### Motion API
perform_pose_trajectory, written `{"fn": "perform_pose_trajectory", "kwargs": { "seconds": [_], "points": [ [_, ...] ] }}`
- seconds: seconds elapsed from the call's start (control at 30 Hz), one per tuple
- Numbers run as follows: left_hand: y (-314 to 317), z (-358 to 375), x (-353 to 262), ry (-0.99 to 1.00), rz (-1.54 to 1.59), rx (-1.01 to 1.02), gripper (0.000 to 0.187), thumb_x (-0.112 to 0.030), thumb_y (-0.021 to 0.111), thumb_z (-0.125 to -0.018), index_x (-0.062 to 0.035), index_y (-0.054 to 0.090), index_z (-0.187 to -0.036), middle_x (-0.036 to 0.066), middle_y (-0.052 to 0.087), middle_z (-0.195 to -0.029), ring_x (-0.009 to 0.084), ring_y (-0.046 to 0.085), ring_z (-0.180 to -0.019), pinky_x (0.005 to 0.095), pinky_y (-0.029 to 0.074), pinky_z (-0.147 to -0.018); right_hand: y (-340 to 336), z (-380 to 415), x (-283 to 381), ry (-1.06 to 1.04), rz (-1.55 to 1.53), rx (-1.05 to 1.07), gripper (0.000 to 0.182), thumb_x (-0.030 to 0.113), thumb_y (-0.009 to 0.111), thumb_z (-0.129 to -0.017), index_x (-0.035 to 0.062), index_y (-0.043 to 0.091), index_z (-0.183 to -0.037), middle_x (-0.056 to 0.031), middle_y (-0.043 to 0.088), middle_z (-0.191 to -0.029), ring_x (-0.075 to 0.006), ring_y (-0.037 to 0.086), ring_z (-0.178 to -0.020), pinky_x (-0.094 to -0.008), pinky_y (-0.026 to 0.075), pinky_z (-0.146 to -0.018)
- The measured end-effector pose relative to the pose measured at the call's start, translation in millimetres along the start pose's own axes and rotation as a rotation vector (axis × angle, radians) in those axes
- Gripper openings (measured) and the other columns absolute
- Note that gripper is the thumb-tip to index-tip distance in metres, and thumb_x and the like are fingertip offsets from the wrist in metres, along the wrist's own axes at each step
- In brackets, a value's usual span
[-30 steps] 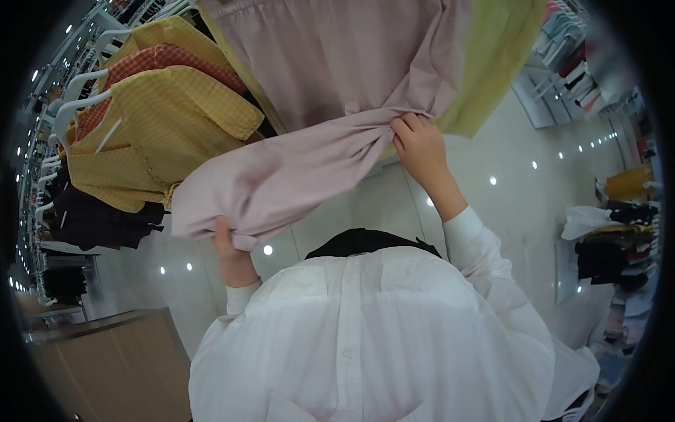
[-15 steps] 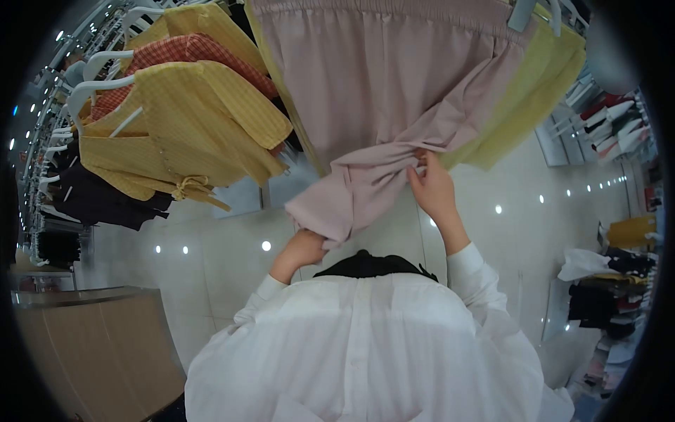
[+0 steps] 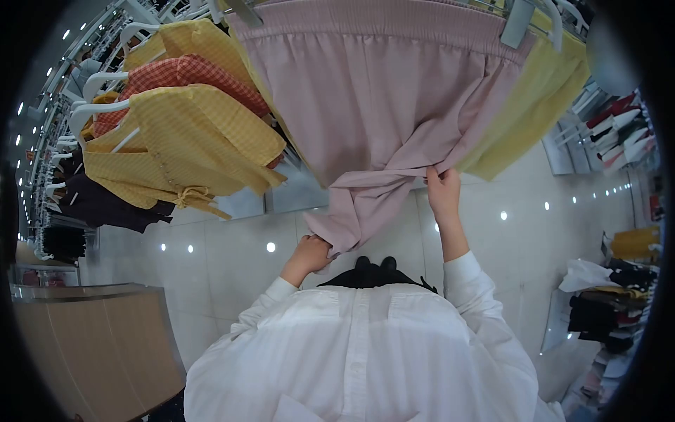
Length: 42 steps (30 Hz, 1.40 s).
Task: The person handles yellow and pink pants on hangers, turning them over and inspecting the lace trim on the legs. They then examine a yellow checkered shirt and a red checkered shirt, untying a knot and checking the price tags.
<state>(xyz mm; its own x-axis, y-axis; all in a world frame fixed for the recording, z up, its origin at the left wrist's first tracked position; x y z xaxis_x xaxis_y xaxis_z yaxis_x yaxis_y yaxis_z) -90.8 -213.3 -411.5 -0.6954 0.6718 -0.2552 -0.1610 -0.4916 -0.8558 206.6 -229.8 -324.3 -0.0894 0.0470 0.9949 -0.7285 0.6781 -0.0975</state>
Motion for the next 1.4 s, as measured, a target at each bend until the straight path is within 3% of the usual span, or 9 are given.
{"fn": "perform_pose_trajectory", "kwargs": {
  "seconds": [0.37, 0.47, 0.67, 0.83, 0.93, 1.1, 1.2, 1.27, 1.4],
  "points": [
    [-28, -16, -17, 0.057, 0.106, -0.223, 0.028, -0.014, 0.051, -0.075, -0.0100, 0.057, -0.102, 0.010, 0.059, -0.096, 0.0282, 0.056, -0.089, 0.0420, 0.042, -0.077, -24, 13, 12, 0.249, -0.835, 0.072, 0.035, 0.010, 0.038, -0.087, 0.0023, 0.041, -0.121, -0.0066, 0.046, -0.119, -0.0164, 0.045, -0.107, -0.0311, 0.035, -0.091],
    [-54, -19, -16, 0.132, 0.343, -0.578, 0.032, -0.007, 0.051, -0.075, -0.0080, 0.053, -0.107, 0.012, 0.057, -0.102, 0.0314, 0.052, -0.094, 0.0404, 0.041, -0.080, -33, 17, 14, 0.181, -0.710, 0.055, 0.039, 0.012, 0.035, -0.089, -0.0003, 0.034, -0.126, -0.0088, 0.041, -0.125, -0.0200, 0.041, -0.114, -0.0314, 0.034, -0.093],
    [-124, -31, 34, 0.035, 0.838, -0.961, 0.050, -0.011, 0.054, -0.080, -0.0032, 0.035, -0.125, 0.017, 0.045, -0.120, 0.0278, 0.043, -0.112, 0.0382, 0.035, -0.090, -48, 42, 14, 0.000, -0.503, -0.061, 0.037, 0.020, 0.042, -0.089, -0.0021, 0.040, -0.119, -0.0098, 0.047, -0.118, -0.0147, 0.044, -0.106, -0.0265, 0.034, -0.089],
    [-174, -47, 38, 0.135, 0.962, -1.166, 0.062, -0.013, 0.061, -0.077, -0.0021, 0.028, -0.128, 0.016, 0.045, -0.119, 0.0261, 0.043, -0.112, 0.0343, 0.035, -0.091, -42, 54, 15, -0.008, -0.189, 0.018, 0.031, 0.024, 0.050, -0.087, -0.0028, 0.053, -0.102, -0.0042, 0.058, -0.089, -0.0079, 0.049, -0.081, -0.0222, 0.039, -0.073],
    [-174, -62, 31, 0.252, 1.325, -0.937, 0.054, -0.014, 0.062, -0.077, 0.0000, 0.036, -0.123, 0.012, 0.051, -0.112, 0.0199, 0.048, -0.104, 0.0293, 0.038, -0.087, -41, 60, 16, -0.028, -0.158, -0.006, 0.027, 0.024, 0.050, -0.088, -0.0024, 0.056, -0.092, 0.0004, 0.055, -0.078, -0.0048, 0.045, -0.070, -0.0196, 0.037, -0.064],
    [-138, -82, 40, 0.146, 1.260, -0.676, 0.030, -0.014, 0.059, -0.080, 0.0015, 0.052, -0.105, 0.004, 0.058, -0.095, 0.0116, 0.051, -0.086, 0.0259, 0.039, -0.079, -54, 65, 22, -0.026, -0.061, -0.031, 0.025, 0.023, 0.048, -0.089, -0.0013, 0.055, -0.084, 0.0046, 0.048, -0.069, -0.0032, 0.038, -0.063, -0.0185, 0.033, -0.057],
    [-125, -81, 53, 0.040, 1.322, -0.793, 0.033, -0.017, 0.053, -0.085, 0.0014, 0.048, -0.112, 0.007, 0.055, -0.104, 0.0135, 0.049, -0.093, 0.0270, 0.036, -0.084, -66, 61, 22, -0.068, -0.028, -0.067, 0.025, 0.022, 0.047, -0.089, -0.0012, 0.056, -0.082, 0.0060, 0.045, -0.066, -0.0031, 0.036, -0.062, -0.0190, 0.032, -0.055],
    [-125, -70, 61, 0.120, 1.614, -1.169, 0.034, -0.023, 0.043, -0.089, -0.0010, 0.044, -0.115, 0.008, 0.050, -0.108, 0.0143, 0.046, -0.097, 0.0267, 0.033, -0.087, -70, 58, 20, -0.058, 0.000, -0.074, 0.026, 0.022, 0.047, -0.089, -0.0014, 0.056, -0.082, 0.0062, 0.045, -0.066, -0.0033, 0.037, -0.062, -0.0194, 0.032, -0.056],
    [-134, -48, 58, 0.081, 1.487, -1.263, 0.039, -0.025, 0.036, -0.092, 0.0020, 0.037, -0.121, 0.010, 0.045, -0.118, 0.0171, 0.041, -0.107, 0.0284, 0.029, -0.093, -78, 45, 0, -0.077, 0.056, -0.099, 0.028, 0.023, 0.049, -0.088, -0.0023, 0.056, -0.078, 0.0049, 0.047, -0.065, -0.0043, 0.039, -0.062, -0.0207, 0.034, -0.056]
  ]
}}
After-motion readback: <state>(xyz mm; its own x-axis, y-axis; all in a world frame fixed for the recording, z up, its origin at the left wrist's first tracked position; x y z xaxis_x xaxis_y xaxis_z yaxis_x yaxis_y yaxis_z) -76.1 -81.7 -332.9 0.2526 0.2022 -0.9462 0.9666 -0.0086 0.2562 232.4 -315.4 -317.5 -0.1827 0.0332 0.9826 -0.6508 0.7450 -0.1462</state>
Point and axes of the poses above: each hand's wrist, its own z-axis away from the middle knuckle, its own y-axis out of the palm, x = y × z, the point moved 3 cm from there along -z, towards the middle knuckle
